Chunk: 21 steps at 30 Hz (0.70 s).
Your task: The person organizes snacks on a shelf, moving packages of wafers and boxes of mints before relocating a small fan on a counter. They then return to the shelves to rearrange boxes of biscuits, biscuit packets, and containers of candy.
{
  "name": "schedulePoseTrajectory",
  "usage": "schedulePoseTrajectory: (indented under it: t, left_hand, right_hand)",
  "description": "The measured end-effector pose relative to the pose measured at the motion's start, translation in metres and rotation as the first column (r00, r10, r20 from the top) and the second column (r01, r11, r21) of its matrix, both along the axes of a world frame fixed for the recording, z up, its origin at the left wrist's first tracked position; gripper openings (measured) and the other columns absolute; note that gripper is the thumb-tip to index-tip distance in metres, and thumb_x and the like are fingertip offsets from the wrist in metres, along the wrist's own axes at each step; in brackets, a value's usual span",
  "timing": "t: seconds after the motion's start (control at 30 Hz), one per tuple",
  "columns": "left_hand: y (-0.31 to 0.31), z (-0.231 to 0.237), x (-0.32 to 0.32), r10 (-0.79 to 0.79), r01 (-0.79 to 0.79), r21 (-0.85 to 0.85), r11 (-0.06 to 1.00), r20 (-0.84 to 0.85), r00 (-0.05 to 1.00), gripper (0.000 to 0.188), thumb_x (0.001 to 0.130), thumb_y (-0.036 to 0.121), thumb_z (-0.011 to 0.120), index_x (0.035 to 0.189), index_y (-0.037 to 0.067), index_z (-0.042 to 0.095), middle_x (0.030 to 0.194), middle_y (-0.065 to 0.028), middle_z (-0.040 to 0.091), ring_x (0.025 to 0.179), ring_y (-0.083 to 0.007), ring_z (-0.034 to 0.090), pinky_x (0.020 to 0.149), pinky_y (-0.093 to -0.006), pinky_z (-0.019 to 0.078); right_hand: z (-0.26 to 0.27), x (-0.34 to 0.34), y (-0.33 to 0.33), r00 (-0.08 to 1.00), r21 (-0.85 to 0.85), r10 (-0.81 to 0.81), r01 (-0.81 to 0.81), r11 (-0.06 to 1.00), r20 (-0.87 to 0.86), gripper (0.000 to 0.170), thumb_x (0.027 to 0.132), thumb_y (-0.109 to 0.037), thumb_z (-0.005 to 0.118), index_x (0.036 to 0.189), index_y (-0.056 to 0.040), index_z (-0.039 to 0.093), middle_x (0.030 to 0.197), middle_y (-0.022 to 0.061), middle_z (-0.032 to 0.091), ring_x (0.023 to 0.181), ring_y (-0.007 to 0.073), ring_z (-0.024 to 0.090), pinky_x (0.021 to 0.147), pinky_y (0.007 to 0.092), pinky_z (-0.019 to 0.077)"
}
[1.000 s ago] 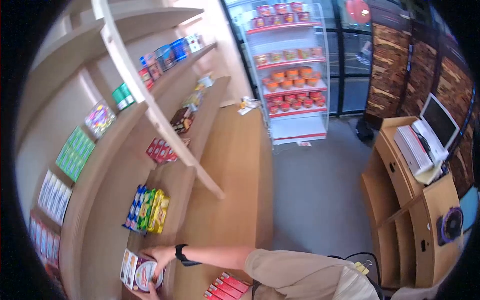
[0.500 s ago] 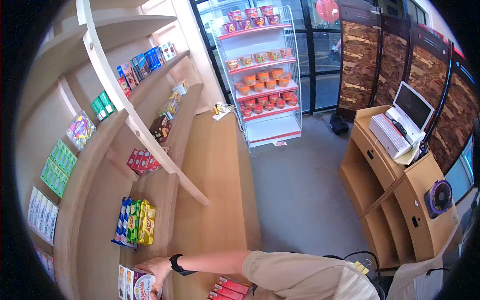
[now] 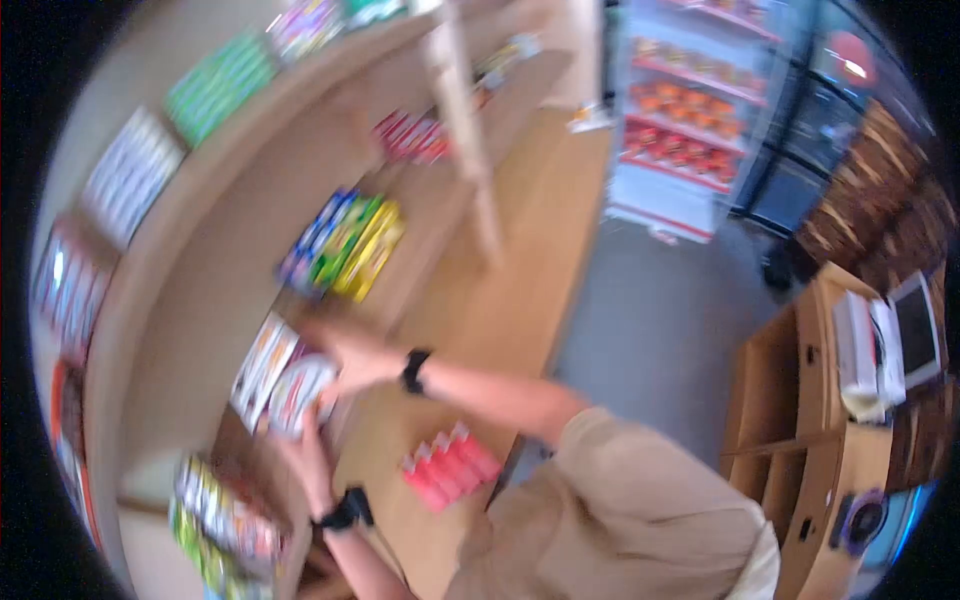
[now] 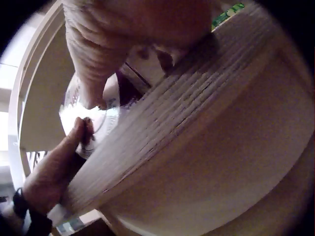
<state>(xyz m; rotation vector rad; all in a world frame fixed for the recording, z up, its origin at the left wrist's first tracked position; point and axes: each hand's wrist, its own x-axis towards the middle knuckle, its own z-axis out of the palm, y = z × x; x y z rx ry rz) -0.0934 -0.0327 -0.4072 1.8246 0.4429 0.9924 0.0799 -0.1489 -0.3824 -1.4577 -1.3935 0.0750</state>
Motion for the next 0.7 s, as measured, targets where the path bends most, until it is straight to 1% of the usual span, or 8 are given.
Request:
schedulePoseTrajectory:
  t: [0.03, 0.07, 0.2, 0.33, 0.4, 0.53, 0.63, 0.7]
  left_hand:
    - [0.004, 0.0, 0.001, -0.025, 0.023, -0.054, 0.998, -0.037, 0.999, 0.057, 0.084, 0.009, 0.067, 0.131, -0.003, 0.037, 0.125, -0.0136, 0.052, 0.109, -0.02, 0.052, 0.096, -0.0332, 0.042]
    - [0.01, -0.006, -0.001, 0.049, -0.049, 0.003, 0.999, -0.038, 0.998, 0.062, 0.082, 0.008, 0.069, 0.132, -0.002, 0.034, 0.124, -0.0132, 0.052, 0.111, -0.0198, 0.051, 0.098, -0.0329, 0.0396]
    - [0.006, -0.008, 0.004, 0.069, -0.066, -0.051, 0.997, 0.063, 0.996, 0.069, 0.078, 0.004, 0.072, 0.132, 0.0, 0.029, 0.124, -0.0129, 0.05, 0.112, -0.0189, 0.051, 0.098, -0.0318, 0.0391]
    - [0.007, -0.003, 0.007, 0.065, -0.069, 0.062, 0.996, 0.077, 0.995, 0.069, 0.075, 0.008, 0.075, 0.129, -0.001, 0.033, 0.119, -0.0137, 0.053, 0.107, -0.0189, 0.054, 0.094, -0.0318, 0.0429]
    - [0.002, 0.003, 0.001, 0.106, -0.106, 0.011, 0.994, -0.027, 0.994, 0.077, 0.074, 0.012, 0.076, 0.134, -0.002, 0.03, 0.126, -0.0177, 0.047, 0.114, -0.0224, 0.05, 0.097, -0.0334, 0.0401]
    - [-0.044, 0.005, -0.038, 0.296, -0.284, 0.478, 0.831, 0.053, 0.954, 0.101, 0.071, 0.018, 0.079, 0.146, 0.002, 0.012, 0.147, -0.0233, 0.019, 0.134, -0.0352, 0.026, 0.108, -0.0439, 0.028]
    - [-0.082, -0.032, -0.09, 0.204, -0.114, 0.53, 0.84, -0.114, 0.972, 0.101, 0.072, 0.02, 0.078, 0.146, 0.005, 0.011, 0.15, -0.0196, 0.015, 0.137, -0.0359, 0.022, 0.108, -0.0474, 0.0285]
    - [-0.1, -0.079, -0.113, 0.164, -0.028, 0.41, 0.912, -0.299, 0.94, 0.1, 0.073, 0.021, 0.078, 0.146, 0.006, 0.011, 0.15, -0.0208, 0.015, 0.137, -0.0374, 0.021, 0.108, -0.0487, 0.0284]
  right_hand:
    - [-0.012, 0.002, 0.007, 0.984, 0.134, -0.163, 0.152, 0.979, 0.075, 0.092, 0.061, -0.042, 0.08, 0.133, -0.0005, 0.04, 0.128, 0.0211, 0.049, 0.116, 0.0356, 0.049, 0.101, 0.0425, 0.0378]
    - [-0.031, -0.001, 0.009, 0.963, 0.264, -0.264, 0.269, 0.926, -0.056, 0.072, 0.067, -0.036, 0.078, 0.124, -0.002, 0.05, 0.122, 0.0168, 0.055, 0.115, 0.0331, 0.05, 0.1, 0.0429, 0.0382]
    - [-0.074, -0.022, -0.055, 0.895, 0.235, -0.352, 0.417, 0.878, -0.272, 0.044, 0.079, -0.011, 0.072, 0.116, -0.0024, 0.052, 0.11, 0.012, 0.059, 0.104, 0.0215, 0.058, 0.091, 0.0332, 0.0471]
    - [-0.148, -0.051, -0.101, 0.933, -0.128, -0.357, 0.348, 0.929, -0.054, 0.057, 0.078, -0.032, 0.072, 0.122, -0.0021, 0.048, 0.111, 0.0186, 0.058, 0.102, 0.0334, 0.058, 0.087, 0.0432, 0.0473]
    - [-0.203, -0.066, -0.108, 0.957, -0.608, -0.289, 0.229, 0.76, -0.001, 0.074, 0.076, -0.044, 0.07, 0.127, 0.0012, 0.042, 0.121, 0.0246, 0.052, 0.112, 0.0389, 0.052, 0.093, 0.0423, 0.044]
    - [-0.226, -0.074, -0.113, 0.932, -0.697, -0.298, 0.075, 0.713, -0.205, 0.086, 0.074, -0.05, 0.069, 0.133, 0.0018, 0.035, 0.127, 0.0282, 0.047, 0.118, 0.0416, 0.046, 0.096, 0.043, 0.0415]
    - [-0.233, -0.07, -0.123, 0.946, -0.605, -0.268, 0.108, 0.789, -0.182, 0.085, 0.076, -0.045, 0.069, 0.137, 0.001, 0.03, 0.132, 0.0288, 0.041, 0.119, 0.0409, 0.046, 0.096, 0.0429, 0.0416]
    - [-0.238, -0.061, -0.129, 0.833, -0.615, -0.284, -0.083, 0.784, -0.474, 0.081, 0.077, -0.034, 0.07, 0.138, 0.0015, 0.029, 0.136, 0.0282, 0.037, 0.119, 0.0413, 0.046, 0.096, 0.043, 0.0425]
